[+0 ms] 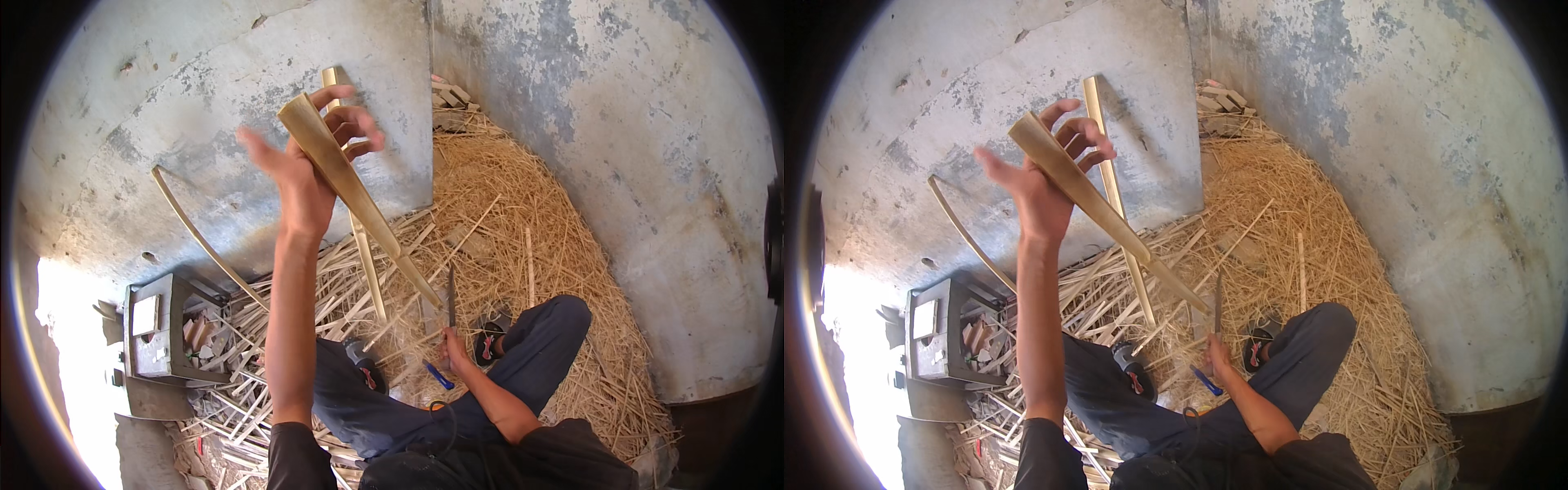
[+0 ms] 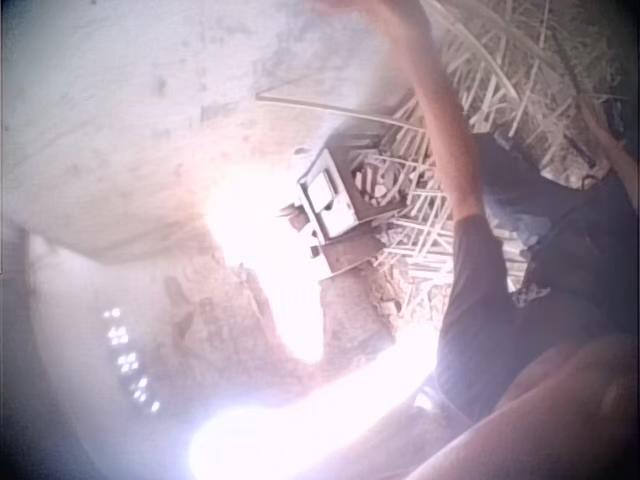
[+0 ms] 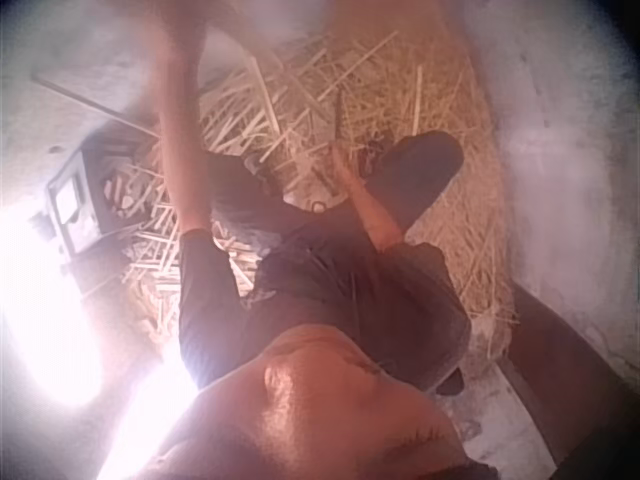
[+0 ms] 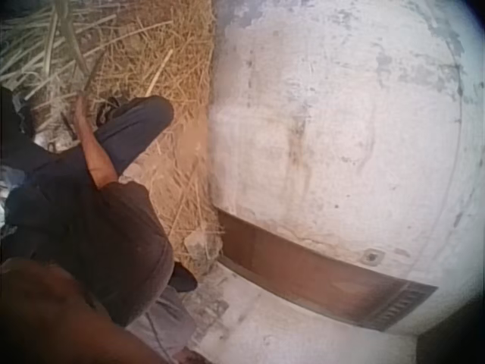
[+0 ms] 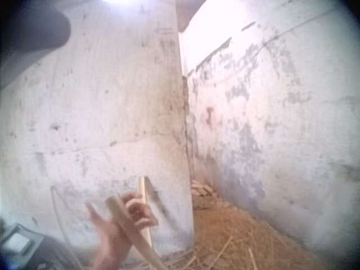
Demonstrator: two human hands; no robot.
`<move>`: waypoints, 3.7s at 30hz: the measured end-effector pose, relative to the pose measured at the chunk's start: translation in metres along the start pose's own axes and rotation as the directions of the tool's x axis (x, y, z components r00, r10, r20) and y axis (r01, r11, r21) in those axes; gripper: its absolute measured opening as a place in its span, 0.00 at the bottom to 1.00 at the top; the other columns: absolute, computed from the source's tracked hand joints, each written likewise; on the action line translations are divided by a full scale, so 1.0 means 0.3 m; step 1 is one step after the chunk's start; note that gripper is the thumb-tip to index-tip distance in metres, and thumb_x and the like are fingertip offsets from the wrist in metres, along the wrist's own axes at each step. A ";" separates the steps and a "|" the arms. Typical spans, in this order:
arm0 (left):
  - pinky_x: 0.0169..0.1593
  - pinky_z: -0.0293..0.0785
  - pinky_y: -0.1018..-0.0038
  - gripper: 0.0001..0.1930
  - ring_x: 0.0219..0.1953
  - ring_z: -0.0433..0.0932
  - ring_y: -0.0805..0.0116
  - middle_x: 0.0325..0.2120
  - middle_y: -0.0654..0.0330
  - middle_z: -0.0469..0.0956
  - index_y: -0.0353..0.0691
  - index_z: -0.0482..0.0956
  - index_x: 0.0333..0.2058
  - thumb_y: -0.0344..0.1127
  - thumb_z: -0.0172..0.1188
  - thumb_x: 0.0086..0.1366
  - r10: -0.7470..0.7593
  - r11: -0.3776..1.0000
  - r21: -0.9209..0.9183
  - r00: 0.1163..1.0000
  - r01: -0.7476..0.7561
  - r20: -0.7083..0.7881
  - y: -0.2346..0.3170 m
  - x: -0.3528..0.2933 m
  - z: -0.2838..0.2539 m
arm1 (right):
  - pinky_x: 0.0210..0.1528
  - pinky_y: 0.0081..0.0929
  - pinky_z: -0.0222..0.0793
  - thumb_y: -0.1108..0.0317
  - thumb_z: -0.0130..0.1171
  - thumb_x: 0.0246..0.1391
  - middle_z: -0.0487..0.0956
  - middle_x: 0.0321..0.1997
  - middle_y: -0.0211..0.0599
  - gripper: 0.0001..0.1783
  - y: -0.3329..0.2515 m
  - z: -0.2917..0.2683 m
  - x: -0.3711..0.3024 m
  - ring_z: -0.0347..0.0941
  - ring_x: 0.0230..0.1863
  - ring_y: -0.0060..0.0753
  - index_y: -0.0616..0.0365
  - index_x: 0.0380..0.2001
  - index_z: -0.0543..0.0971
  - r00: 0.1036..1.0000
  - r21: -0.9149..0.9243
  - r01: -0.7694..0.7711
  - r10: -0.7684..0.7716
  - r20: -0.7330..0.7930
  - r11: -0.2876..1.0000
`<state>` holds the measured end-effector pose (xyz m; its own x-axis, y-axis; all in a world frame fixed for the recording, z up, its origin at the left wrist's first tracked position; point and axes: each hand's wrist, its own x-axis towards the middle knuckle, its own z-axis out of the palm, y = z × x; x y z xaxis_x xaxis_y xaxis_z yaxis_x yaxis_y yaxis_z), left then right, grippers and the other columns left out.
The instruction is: The person sits on a straw-covered floor and uses a knife to shave thin strips from a long bamboo pole. They repeatedly scrape the tool along the bamboo to remove the outer layer, creating a pile of shavings on the floor.
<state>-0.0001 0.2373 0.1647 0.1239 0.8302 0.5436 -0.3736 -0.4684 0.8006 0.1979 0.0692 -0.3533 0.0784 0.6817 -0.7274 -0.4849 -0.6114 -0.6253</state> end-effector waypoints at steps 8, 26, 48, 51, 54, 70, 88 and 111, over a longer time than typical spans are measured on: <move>0.61 0.76 0.54 0.56 0.50 0.82 0.54 0.46 0.51 0.80 0.38 0.62 0.68 0.87 0.46 0.63 0.048 0.994 0.103 0.983 -0.030 -0.175 -0.362 -0.243 -0.209 | 0.19 0.33 0.61 0.51 0.61 0.67 0.62 0.16 0.25 0.18 -0.021 -0.035 0.060 0.59 0.13 0.25 0.51 0.35 0.69 0.997 0.147 0.054 -0.045 -0.068 0.988; 0.24 0.55 0.72 0.41 0.16 0.57 0.72 0.12 0.67 0.56 0.41 0.63 0.16 0.70 0.35 0.80 -0.151 0.988 0.022 0.958 0.150 0.244 -0.367 -0.211 -0.141 | 0.18 0.34 0.65 0.48 0.61 0.65 0.67 0.16 0.29 0.22 0.009 -0.043 0.087 0.63 0.13 0.26 0.53 0.29 0.71 0.993 -0.170 0.080 -0.093 -0.074 0.982; 0.24 0.54 0.71 0.40 0.15 0.54 0.72 0.11 0.66 0.55 0.42 0.60 0.15 0.66 0.36 0.81 -0.182 0.983 0.043 0.969 0.177 0.167 -0.421 -0.211 -0.089 | 0.18 0.35 0.61 0.51 0.58 0.69 0.63 0.14 0.28 0.20 -0.008 -0.017 0.066 0.60 0.11 0.27 0.54 0.29 0.69 0.999 -0.164 0.036 -0.035 0.012 0.986; 0.24 0.54 0.71 0.39 0.15 0.54 0.72 0.11 0.66 0.56 0.42 0.60 0.15 0.63 0.35 0.83 -0.206 0.978 0.049 0.968 0.201 0.141 -0.427 -0.213 -0.084 | 0.17 0.34 0.61 0.52 0.59 0.69 0.64 0.14 0.29 0.20 0.007 -0.038 0.090 0.62 0.12 0.28 0.55 0.30 0.70 0.997 -0.146 -0.061 0.055 -0.045 0.987; 0.23 0.54 0.71 0.37 0.15 0.54 0.73 0.11 0.66 0.56 0.42 0.60 0.16 0.60 0.37 0.84 -0.228 0.974 0.031 0.967 0.226 0.113 -0.422 -0.207 -0.079 | 0.16 0.34 0.61 0.54 0.59 0.68 0.65 0.14 0.29 0.18 -0.019 -0.040 0.104 0.62 0.12 0.28 0.55 0.31 0.70 0.992 -0.291 0.011 -0.047 -0.117 0.957; 0.24 0.56 0.74 0.29 0.16 0.56 0.76 0.13 0.67 0.60 0.44 0.63 0.22 0.54 0.45 0.85 -0.294 0.956 -0.006 0.955 0.294 -0.030 -0.407 -0.186 -0.133 | 0.19 0.39 0.63 0.60 0.58 0.69 0.70 0.16 0.30 0.15 -0.009 -0.045 0.087 0.68 0.14 0.30 0.60 0.32 0.75 0.995 -0.396 0.000 -0.041 -0.095 0.918; 0.24 0.56 0.73 0.31 0.16 0.54 0.74 0.12 0.67 0.57 0.45 0.62 0.21 0.56 0.43 0.84 -0.245 0.970 -0.002 0.969 0.245 -0.032 -0.409 -0.224 -0.200 | 0.20 0.42 0.69 0.59 0.62 0.62 0.69 0.17 0.33 0.14 0.185 -0.159 0.262 0.67 0.14 0.34 0.58 0.29 0.74 0.996 -0.393 -0.028 -0.007 -0.087 0.919; 0.22 0.51 0.74 0.27 0.16 0.52 0.78 0.15 0.71 0.54 0.50 0.62 0.24 0.57 0.50 0.83 -0.145 0.984 0.024 0.874 0.176 -0.463 -0.391 -0.224 -0.202 | 0.16 0.33 0.63 0.64 0.57 0.65 0.67 0.16 0.28 0.11 0.023 -0.038 0.122 0.64 0.13 0.27 0.56 0.29 0.74 0.969 -0.300 0.239 -0.246 0.012 0.924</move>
<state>-0.0204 0.2549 0.0189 -0.2635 0.9338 0.2423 -0.3233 -0.3221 0.8898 0.2072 0.0853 -0.3874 0.1853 0.8161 -0.5474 -0.1678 -0.5226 -0.8359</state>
